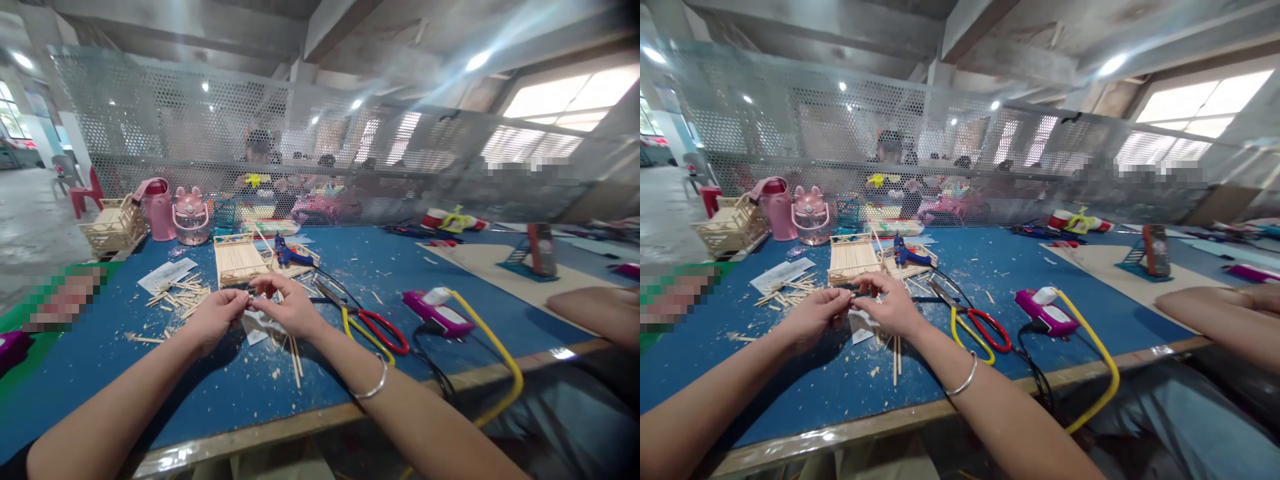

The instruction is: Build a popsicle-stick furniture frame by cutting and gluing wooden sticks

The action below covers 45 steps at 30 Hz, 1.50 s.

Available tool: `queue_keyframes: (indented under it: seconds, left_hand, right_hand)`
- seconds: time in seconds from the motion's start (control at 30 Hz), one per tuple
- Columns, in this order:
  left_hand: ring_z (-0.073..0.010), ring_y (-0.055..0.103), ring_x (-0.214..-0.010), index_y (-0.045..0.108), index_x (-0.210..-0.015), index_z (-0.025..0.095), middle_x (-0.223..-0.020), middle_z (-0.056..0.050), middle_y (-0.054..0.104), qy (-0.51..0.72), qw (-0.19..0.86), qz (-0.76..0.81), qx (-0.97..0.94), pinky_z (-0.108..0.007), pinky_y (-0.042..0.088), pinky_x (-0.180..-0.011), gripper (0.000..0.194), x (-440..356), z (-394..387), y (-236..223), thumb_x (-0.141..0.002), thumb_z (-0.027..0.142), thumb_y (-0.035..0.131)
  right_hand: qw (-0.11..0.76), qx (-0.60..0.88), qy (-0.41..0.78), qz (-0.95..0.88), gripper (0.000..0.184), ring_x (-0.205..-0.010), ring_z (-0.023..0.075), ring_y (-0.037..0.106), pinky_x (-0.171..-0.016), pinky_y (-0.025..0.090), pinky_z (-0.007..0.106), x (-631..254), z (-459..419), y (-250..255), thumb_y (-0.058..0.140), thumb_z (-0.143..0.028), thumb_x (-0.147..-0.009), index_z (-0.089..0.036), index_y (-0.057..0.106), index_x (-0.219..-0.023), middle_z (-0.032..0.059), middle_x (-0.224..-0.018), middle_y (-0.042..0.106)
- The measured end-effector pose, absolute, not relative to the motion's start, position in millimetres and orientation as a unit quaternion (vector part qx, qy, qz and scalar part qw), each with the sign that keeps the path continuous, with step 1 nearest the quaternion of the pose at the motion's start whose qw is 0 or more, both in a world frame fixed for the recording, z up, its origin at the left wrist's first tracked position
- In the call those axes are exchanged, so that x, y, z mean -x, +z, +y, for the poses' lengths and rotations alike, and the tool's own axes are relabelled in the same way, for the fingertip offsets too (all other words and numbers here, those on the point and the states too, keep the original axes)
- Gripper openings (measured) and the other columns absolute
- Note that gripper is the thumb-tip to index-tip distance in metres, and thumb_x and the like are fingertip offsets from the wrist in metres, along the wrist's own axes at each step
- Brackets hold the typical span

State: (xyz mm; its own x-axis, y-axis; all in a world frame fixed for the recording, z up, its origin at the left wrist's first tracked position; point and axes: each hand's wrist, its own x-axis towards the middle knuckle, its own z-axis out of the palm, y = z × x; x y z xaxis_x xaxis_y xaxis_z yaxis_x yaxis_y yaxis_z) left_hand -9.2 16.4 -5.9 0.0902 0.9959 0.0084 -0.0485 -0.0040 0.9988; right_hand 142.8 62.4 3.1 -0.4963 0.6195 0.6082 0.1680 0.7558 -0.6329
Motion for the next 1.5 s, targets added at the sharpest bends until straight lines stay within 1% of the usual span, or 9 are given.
queue_keyframes:
  seconds: [0.2,0.37,0.63,0.77,0.9,1.03,1.23,1.37,1.5]
  left_hand:
    - [-0.0048,0.031,-0.043,0.059,-0.065,0.013,-0.050,0.005,0.043,0.507,0.532,0.462,-0.496,-0.019,0.023,-0.043,0.041,5.6,17.2,-9.4,-0.060,0.053,0.066]
    - [-0.0059,0.036,-0.046,0.060,-0.077,0.013,-0.063,0.000,0.057,0.526,0.513,0.502,-0.456,-0.019,0.026,-0.043,0.046,5.2,16.5,-6.3,-0.058,0.054,0.067]
    - [-0.0076,0.038,-0.047,0.065,-0.074,0.014,-0.062,-0.001,0.058,0.463,0.461,0.541,-0.530,-0.021,0.027,-0.046,0.043,10.9,16.8,-8.7,-0.063,0.055,0.061]
    - [-0.0081,0.036,-0.045,0.065,-0.068,0.014,-0.053,0.002,0.053,0.438,0.421,0.573,-0.551,-0.022,0.025,-0.046,0.038,11.8,14.8,-3.9,-0.062,0.052,0.061]
    - [-0.0082,0.033,-0.044,0.061,-0.066,0.014,-0.047,0.005,0.045,0.458,0.439,0.543,-0.550,-0.022,0.023,-0.045,0.039,10.1,15.1,-4.4,-0.065,0.053,0.057]
    - [-0.0095,0.036,-0.043,0.060,-0.067,0.015,-0.045,0.005,0.042,0.456,0.433,0.541,-0.559,-0.022,0.026,-0.045,0.038,10.4,16.4,-6.3,-0.070,0.052,0.051]
    - [-0.0233,0.059,-0.085,0.063,-0.091,0.018,-0.093,-0.008,0.068,0.292,0.184,0.596,-0.725,-0.031,0.040,-0.073,0.023,18.6,12.6,-1.9,-0.074,0.029,0.052]
    - [-0.0277,0.056,-0.105,0.049,-0.122,0.019,-0.118,-0.012,0.061,0.175,0.132,0.585,-0.781,-0.035,0.040,-0.084,0.049,20.7,9.2,-2.9,-0.075,0.029,0.054]
    - [-0.0289,0.058,-0.103,0.039,-0.128,0.018,-0.114,-0.013,0.062,0.134,0.128,0.596,-0.782,-0.035,0.043,-0.079,0.060,19.4,8.1,-5.6,-0.074,0.034,0.057]
  right_hand:
    - [0.461,0.246,0.312,-0.793,0.005,-0.074,0.0125,0.059,-0.071,0.045,0.025,-138.6,62.5,0.2,0.061,-0.017,-0.074,-0.016,0.065,-0.072,0.0015,-0.075,0.064]
    - [0.454,0.276,0.269,-0.803,0.013,-0.074,0.0128,0.059,-0.071,0.044,0.026,-143.0,65.0,1.5,0.047,-0.019,-0.084,-0.017,0.061,-0.083,0.0020,-0.078,0.065]
    - [0.366,0.241,0.203,-0.876,0.029,-0.070,0.0140,0.060,-0.067,0.044,0.026,-146.7,60.5,-1.4,0.050,-0.014,-0.080,-0.016,0.049,-0.109,0.0022,-0.077,0.065]
    - [0.355,0.247,0.177,-0.884,0.028,-0.075,0.0151,0.061,-0.071,0.042,0.026,-145.9,60.7,-5.0,0.054,-0.015,-0.079,-0.015,0.051,-0.108,0.0044,-0.082,0.067]
    - [0.348,0.261,0.080,-0.897,0.011,-0.078,0.0157,0.059,-0.075,0.034,0.029,-145.4,62.7,-3.4,0.054,-0.021,-0.083,-0.017,0.062,-0.090,0.0041,-0.082,0.069]
    - [0.330,0.262,0.032,-0.906,0.017,-0.079,0.0140,0.058,-0.079,0.026,0.032,-146.0,63.5,1.8,0.049,-0.026,-0.087,-0.019,0.064,-0.084,0.0026,-0.082,0.070]
    - [0.109,0.337,-0.042,-0.934,0.019,-0.080,0.0180,0.057,-0.075,0.024,0.034,-148.7,64.2,9.4,0.045,-0.021,-0.085,-0.016,0.063,-0.080,0.0065,-0.084,0.069]
    - [0.015,0.323,-0.105,-0.940,0.022,-0.082,0.0212,0.057,-0.079,0.023,0.038,-146.1,60.0,7.4,0.042,-0.021,-0.084,-0.016,0.063,-0.078,0.0090,-0.084,0.069]
    - [-0.017,0.279,-0.135,-0.950,0.021,-0.084,0.0224,0.057,-0.084,0.020,0.042,-144.2,58.1,5.6,0.044,-0.020,-0.082,-0.017,0.064,-0.080,0.0078,-0.084,0.070]
